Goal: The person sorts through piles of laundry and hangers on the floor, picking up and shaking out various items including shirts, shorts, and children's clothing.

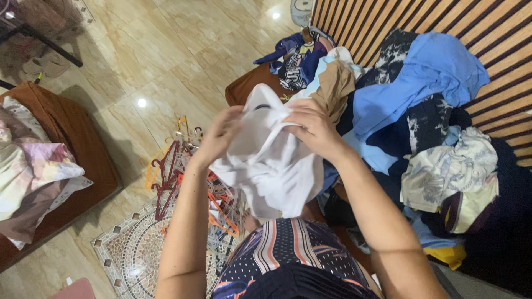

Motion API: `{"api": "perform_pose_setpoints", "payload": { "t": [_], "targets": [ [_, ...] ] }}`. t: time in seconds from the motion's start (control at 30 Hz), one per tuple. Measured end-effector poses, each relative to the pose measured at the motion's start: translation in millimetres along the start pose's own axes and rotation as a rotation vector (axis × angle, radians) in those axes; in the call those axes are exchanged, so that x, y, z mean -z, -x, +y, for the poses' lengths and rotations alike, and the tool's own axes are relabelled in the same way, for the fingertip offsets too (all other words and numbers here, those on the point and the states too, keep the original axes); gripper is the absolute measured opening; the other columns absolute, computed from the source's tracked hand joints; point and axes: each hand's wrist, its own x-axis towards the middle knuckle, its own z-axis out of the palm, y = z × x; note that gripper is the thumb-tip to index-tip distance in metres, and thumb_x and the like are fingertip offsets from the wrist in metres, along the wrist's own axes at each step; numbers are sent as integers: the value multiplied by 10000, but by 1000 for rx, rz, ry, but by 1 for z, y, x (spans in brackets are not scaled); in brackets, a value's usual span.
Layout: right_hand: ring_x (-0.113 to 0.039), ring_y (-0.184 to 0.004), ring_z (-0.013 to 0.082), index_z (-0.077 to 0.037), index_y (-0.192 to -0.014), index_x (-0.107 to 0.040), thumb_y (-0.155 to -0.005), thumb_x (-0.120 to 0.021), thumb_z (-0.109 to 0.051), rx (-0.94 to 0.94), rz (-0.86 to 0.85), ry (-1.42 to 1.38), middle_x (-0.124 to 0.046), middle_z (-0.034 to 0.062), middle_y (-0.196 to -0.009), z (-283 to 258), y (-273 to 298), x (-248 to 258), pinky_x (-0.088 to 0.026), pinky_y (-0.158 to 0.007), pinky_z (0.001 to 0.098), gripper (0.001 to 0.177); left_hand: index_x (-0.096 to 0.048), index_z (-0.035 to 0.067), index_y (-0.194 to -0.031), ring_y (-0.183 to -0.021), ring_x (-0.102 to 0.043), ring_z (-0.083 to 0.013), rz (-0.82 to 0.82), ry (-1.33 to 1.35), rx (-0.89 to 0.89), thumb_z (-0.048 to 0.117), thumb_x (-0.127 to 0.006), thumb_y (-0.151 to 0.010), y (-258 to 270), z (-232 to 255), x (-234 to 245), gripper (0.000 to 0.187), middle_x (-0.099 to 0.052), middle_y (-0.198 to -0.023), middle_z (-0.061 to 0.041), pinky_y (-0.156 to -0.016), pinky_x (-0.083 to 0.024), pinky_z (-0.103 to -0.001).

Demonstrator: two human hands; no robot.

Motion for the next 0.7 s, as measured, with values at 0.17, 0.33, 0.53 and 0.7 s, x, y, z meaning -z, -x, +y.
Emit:
{"api": "perform_pose_setpoints", "payload": {
  "t": [0.17,0.33,0.53,0.7],
  "targets": [
    [-605,-699,210,-62,-937,-750,-936,-808,-219,-458,-260,-262,-669,104,-753,-11,-24,-4,-497,-650,345,167,-599,66,-1313,-1142,-632,-178,-336,-180,87,226,-818,-837,7,41,-53,548,-675,-1240,-80,-1043,-480,-355],
    [-605,-707,238,-92,-801,-712,-857,-871,-303,-150,-32,130,-651,85,-784,25,-42,-1,-473,-663,372,270,-584,14,-1359,-1109,-664,-168,-329,411,424,262,-743,-937,9,12,-44,515,-711,-1232,-93,-987,-496,-368],
    [-554,-764,231,-36,-898,-646,-1027,-657,-169,-343,305,-322,-610,107,-848,26,22,-45,-439,-707,339,185,-580,-35,-1381,-1013,-731,-228,10,966,470,353,-648,-996,11,-12,-34,550,-730,-1202,-147,-883,-599,-394],
    [-534,-1070,326,13,-1186,-640,-992,-530,-98,-414,-206,-230,-610,232,-1156,39,125,-184,-421,-933,398,249,-510,21,-1444,-1096,-715,-284,130,1120,193,398,-602,-998,-3,-1,-20,591,-688,-1273,-153,-948,-598,-436]
  ]
}}
